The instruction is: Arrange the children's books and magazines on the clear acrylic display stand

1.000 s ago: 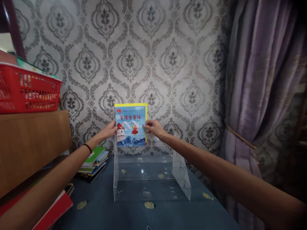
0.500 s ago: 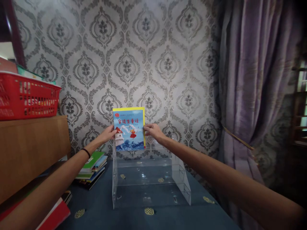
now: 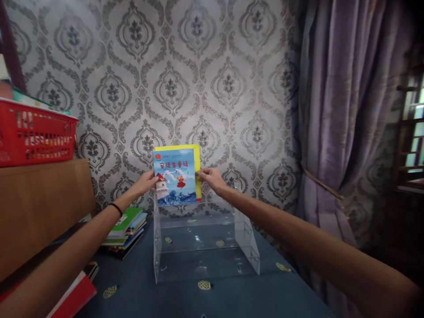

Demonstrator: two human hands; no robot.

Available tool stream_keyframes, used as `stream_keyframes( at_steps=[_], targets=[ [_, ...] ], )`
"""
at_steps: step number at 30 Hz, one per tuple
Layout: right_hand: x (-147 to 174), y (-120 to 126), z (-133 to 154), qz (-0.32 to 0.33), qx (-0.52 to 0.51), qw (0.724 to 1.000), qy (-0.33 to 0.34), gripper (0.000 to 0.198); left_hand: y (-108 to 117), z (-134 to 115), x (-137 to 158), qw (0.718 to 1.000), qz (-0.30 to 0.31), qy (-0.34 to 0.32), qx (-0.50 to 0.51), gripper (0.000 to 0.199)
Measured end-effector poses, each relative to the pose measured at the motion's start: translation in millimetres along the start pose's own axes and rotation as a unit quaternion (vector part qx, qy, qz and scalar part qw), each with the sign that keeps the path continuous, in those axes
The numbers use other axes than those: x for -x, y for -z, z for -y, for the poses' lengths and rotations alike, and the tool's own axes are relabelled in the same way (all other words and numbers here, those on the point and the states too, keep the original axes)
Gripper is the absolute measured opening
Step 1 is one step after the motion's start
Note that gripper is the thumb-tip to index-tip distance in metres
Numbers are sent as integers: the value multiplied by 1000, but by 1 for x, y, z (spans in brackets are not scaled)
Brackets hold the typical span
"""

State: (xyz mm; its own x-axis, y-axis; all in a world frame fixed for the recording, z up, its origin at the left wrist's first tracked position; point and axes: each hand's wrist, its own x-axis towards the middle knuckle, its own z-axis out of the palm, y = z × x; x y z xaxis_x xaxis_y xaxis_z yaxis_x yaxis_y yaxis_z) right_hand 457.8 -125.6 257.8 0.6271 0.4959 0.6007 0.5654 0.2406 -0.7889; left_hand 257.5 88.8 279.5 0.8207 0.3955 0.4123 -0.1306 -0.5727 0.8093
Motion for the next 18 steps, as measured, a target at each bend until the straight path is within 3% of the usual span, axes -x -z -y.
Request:
stream_keyframes(
  at_steps=[5,9,18],
  targets=[
    [-1,7,-6,-28,1,1000,1,9,0,0,-1,1000,-6,1,3,46],
    [-2,13,-8,-38,-5,999,1,18,1,0,-2,1000,-12,5,3,45],
    [-2,32,1,54,-19,998,-41,17,-2,-4,2,999,-28,21,-7,35]
  ],
)
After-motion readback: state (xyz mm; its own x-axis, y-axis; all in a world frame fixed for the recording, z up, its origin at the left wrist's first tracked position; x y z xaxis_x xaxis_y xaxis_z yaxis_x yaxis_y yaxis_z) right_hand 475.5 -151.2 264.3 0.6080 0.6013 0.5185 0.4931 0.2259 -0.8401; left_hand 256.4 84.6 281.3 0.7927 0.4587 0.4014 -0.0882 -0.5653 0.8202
